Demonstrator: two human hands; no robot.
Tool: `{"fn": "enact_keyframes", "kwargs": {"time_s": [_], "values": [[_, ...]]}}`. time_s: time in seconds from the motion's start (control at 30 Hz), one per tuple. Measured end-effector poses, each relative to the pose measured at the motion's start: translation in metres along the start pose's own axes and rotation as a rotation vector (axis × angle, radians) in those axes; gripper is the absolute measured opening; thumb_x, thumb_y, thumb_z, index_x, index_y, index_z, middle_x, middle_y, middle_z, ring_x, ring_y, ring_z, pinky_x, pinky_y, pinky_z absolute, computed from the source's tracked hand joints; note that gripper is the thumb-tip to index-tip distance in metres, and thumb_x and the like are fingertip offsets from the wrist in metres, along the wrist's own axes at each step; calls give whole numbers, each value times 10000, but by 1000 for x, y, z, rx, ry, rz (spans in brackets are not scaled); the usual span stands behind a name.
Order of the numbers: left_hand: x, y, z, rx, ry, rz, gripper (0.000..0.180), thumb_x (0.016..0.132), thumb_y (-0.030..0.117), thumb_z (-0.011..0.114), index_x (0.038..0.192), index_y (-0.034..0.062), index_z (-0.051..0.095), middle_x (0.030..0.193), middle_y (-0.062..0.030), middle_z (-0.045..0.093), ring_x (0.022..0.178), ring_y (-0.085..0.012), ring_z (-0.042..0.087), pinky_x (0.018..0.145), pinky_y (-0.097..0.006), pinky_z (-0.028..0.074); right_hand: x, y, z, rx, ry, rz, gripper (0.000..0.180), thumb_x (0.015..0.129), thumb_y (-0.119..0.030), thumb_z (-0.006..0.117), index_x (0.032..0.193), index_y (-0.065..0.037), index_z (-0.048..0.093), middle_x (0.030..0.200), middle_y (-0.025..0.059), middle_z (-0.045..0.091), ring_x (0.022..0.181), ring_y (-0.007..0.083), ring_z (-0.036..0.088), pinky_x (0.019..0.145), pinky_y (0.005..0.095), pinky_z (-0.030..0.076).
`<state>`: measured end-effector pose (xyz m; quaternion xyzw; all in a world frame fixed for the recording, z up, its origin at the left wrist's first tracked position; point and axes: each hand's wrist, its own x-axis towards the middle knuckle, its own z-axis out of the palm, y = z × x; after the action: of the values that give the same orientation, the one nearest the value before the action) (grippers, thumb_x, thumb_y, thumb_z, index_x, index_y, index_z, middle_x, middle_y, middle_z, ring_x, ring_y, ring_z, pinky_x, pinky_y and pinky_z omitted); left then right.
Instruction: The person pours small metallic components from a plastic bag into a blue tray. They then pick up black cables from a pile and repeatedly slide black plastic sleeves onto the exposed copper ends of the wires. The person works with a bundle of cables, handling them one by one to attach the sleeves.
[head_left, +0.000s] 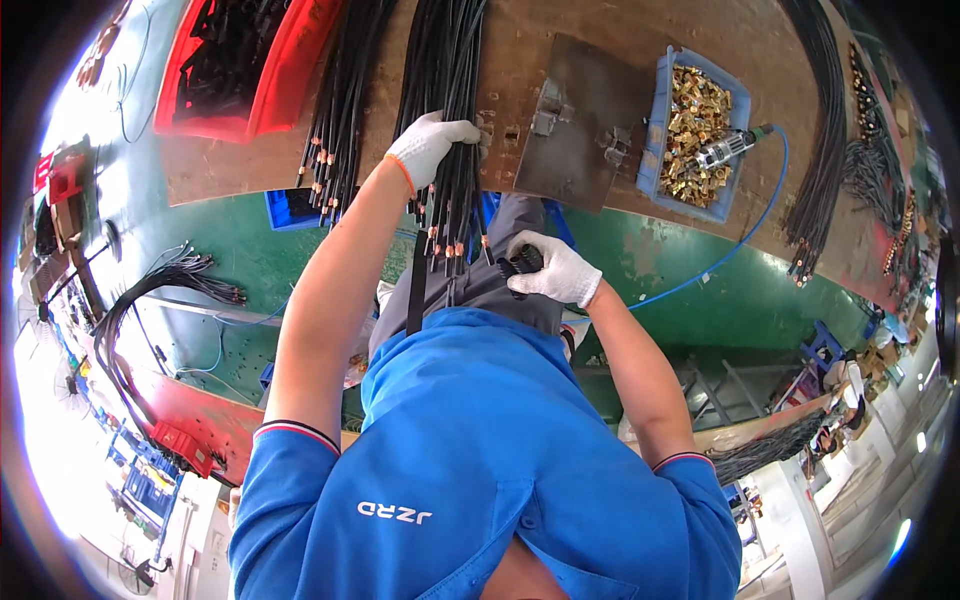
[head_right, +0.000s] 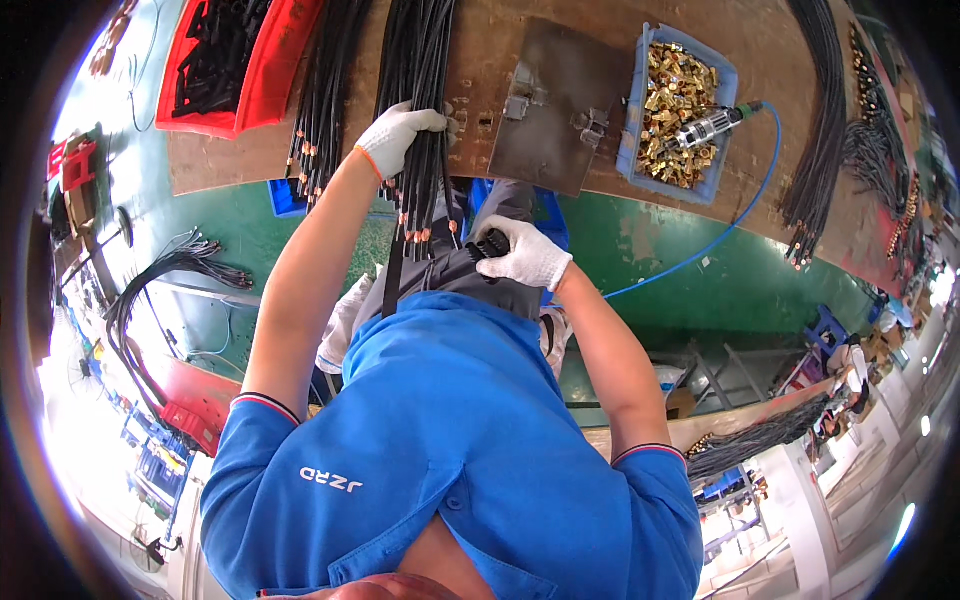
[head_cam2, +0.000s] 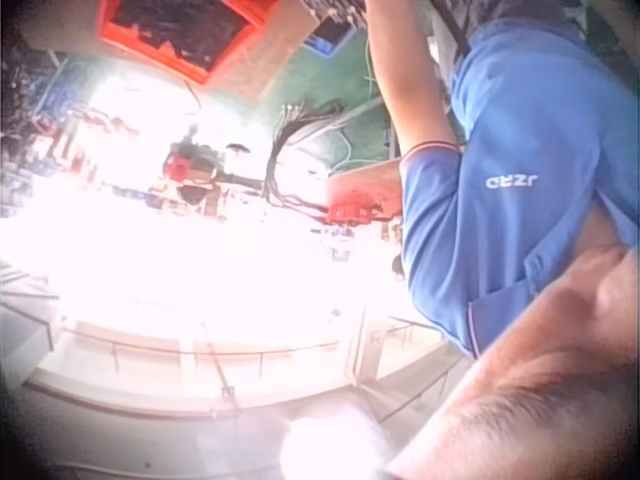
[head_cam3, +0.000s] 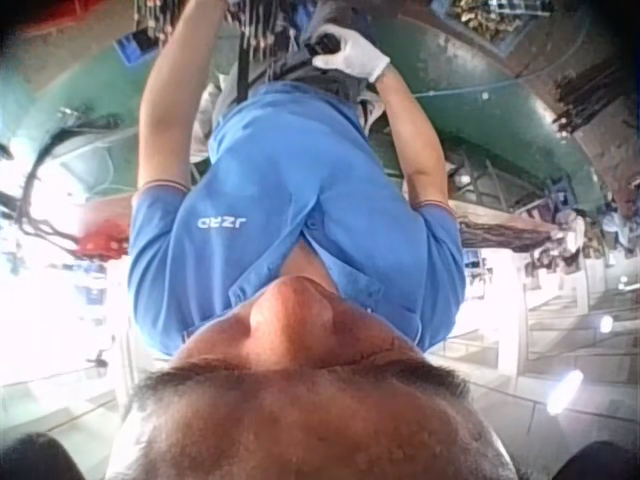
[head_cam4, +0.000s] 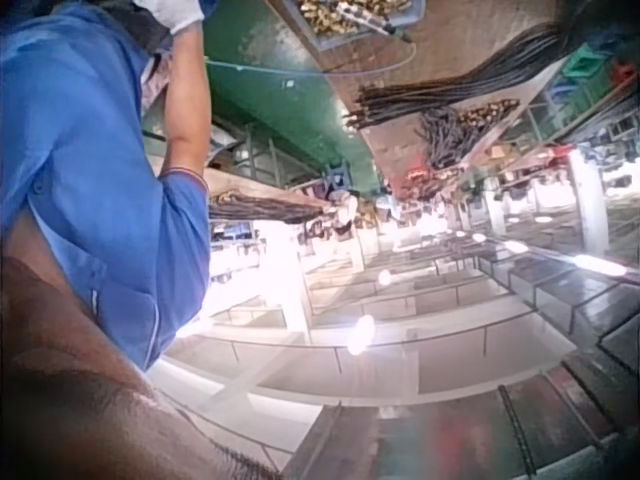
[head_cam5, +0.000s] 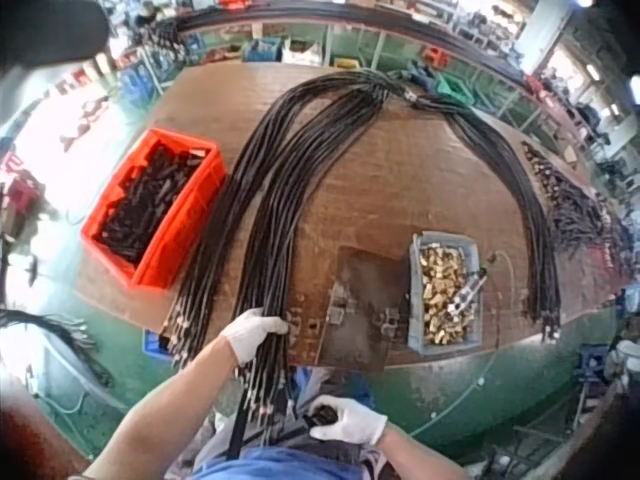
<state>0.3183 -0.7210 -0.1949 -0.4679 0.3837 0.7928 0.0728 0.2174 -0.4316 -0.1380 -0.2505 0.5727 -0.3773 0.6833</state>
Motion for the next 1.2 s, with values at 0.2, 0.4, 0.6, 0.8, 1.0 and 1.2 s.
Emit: {"fn": "enact_keyframes", "kwargs": {"time_s": [0.2, 0.4, 0.6, 0.8, 1.0, 1.2], "values": [[-10, 9, 10, -33, -21, 6, 299, 881, 74, 699, 1158, -34, 671, 1009, -146, 746, 896, -245, 741, 789, -382, 628, 6, 4, 7, -64, -14, -67, 405, 784, -145, 867, 1123, -37, 672, 991, 14, 651, 965, 120, 603, 930, 316, 501], [-15, 12, 13, -41, -40, 33, 292, 856, 93, 706, 1112, -48, 692, 992, -144, 756, 875, -235, 740, 787, -368, 619, 11, 2, 14, 373, 91, 93, 441, 758, -137, 893, 1115, -14, 667, 999, 15, 649, 931, 122, 605, 904, 311, 508], [-11, 8, 15, -44, -34, 31, 345, 856, 99, 701, 1168, -45, 670, 1028, -141, 757, 904, -235, 745, 784, -374, 625, 47, 2, 28, 213, 223, 32, 450, 746, -94, 872, 1131, -8, 657, 981, 24, 671, 923, 117, 616, 886, 289, 516], [-34, 38, 18, 343, 143, -72, 481, 789, 232, 755, 1156, -68, 678, 1009, -170, 740, 860, -238, 728, 750, -350, 591, 104, -11, -6, 228, 397, -63, 422, 736, -115, 872, 1097, -4, 683, 952, 23, 683, 889, 126, 627, 853, 297, 522], [-23, 25, -7, 236, 97, -27, 346, 823, 203, 773, 1071, -31, 716, 916, -126, 732, 783, -209, 709, 700, -339, 565, 169, -64, -47, -55, 556, -56, 432, 770, -202, 867, 1094, 24, 694, 980, 120, 745, 882, 201, 680, 843, 337, 543], [-14, 13, -19, 52, -1, -82, 300, 861, 164, 747, 1100, -13, 709, 903, -105, 719, 758, -206, 694, 670, -349, 556, 171, -76, -64, 399, 566, 60, 363, 897, -228, 816, 1163, -21, 679, 1010, 74, 722, 871, 177, 681, 803, 341, 565]]}}
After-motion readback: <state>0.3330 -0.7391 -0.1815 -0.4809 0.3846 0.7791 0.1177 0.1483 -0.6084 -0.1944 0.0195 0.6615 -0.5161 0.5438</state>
